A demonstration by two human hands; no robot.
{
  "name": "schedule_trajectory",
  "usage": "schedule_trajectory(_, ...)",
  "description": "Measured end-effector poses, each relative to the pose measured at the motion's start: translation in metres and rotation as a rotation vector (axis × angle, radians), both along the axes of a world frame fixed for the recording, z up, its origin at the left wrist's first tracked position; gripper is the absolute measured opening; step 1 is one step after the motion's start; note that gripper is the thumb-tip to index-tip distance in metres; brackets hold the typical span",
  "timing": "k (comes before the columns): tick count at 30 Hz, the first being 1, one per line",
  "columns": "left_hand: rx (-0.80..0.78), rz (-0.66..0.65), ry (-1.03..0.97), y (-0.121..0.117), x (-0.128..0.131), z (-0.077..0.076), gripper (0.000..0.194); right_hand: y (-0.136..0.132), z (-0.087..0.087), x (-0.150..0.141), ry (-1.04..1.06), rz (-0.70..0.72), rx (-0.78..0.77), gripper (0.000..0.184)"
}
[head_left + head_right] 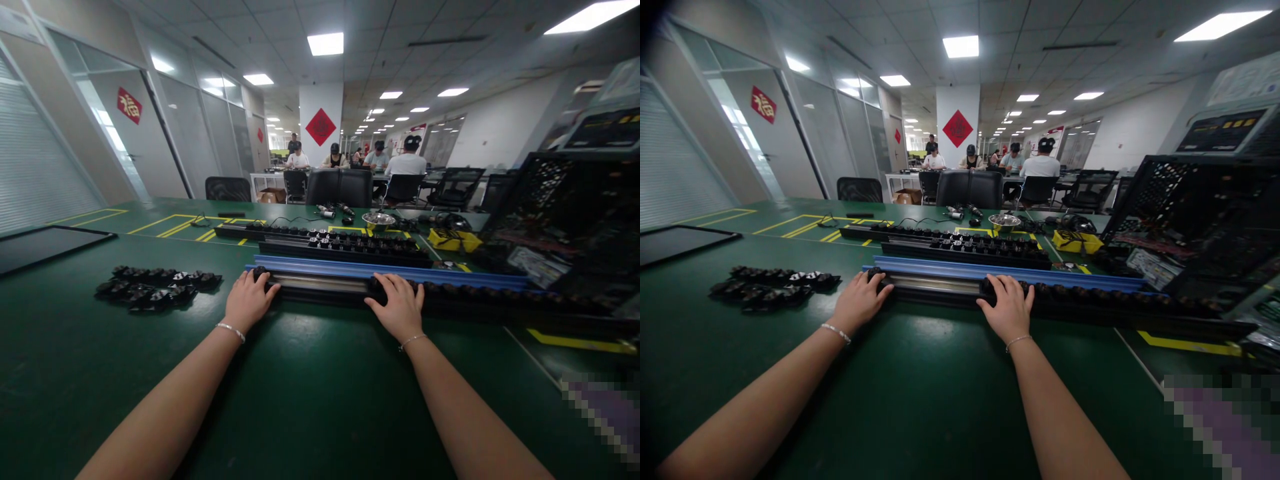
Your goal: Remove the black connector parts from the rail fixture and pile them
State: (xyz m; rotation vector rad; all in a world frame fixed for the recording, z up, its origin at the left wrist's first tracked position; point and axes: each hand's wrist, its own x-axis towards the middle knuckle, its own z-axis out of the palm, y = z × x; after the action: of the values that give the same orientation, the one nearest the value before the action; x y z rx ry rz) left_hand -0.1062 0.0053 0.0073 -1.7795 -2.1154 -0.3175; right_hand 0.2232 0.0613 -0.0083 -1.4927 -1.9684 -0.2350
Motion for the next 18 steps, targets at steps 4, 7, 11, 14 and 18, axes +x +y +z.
schedule_trajectory(4,-0.002,-0.011,0.011,0.000,-0.006,0.001,0.057,0.000,0.000,0.000,0.000,-0.002,0.007,0.047)
schedule_trajectory(7,-0.024,0.015,-0.022,-0.001,-0.009,0.004,0.053,0.000,-0.001,0.000,-0.006,-0.007,0.015,0.047)
schedule_trajectory(11,-0.036,0.040,-0.095,-0.002,-0.017,0.005,0.049,0.001,-0.002,0.000,-0.004,-0.008,0.021,0.047)
schedule_trajectory(14,-0.040,0.051,-0.125,-0.002,-0.025,0.005,0.050,0.001,-0.002,0.000,-0.005,-0.007,0.026,0.047)
schedule_trajectory(18,-0.038,0.046,-0.128,0.000,-0.030,0.004,0.052,0.001,-0.002,0.001,-0.006,-0.007,0.024,0.047)
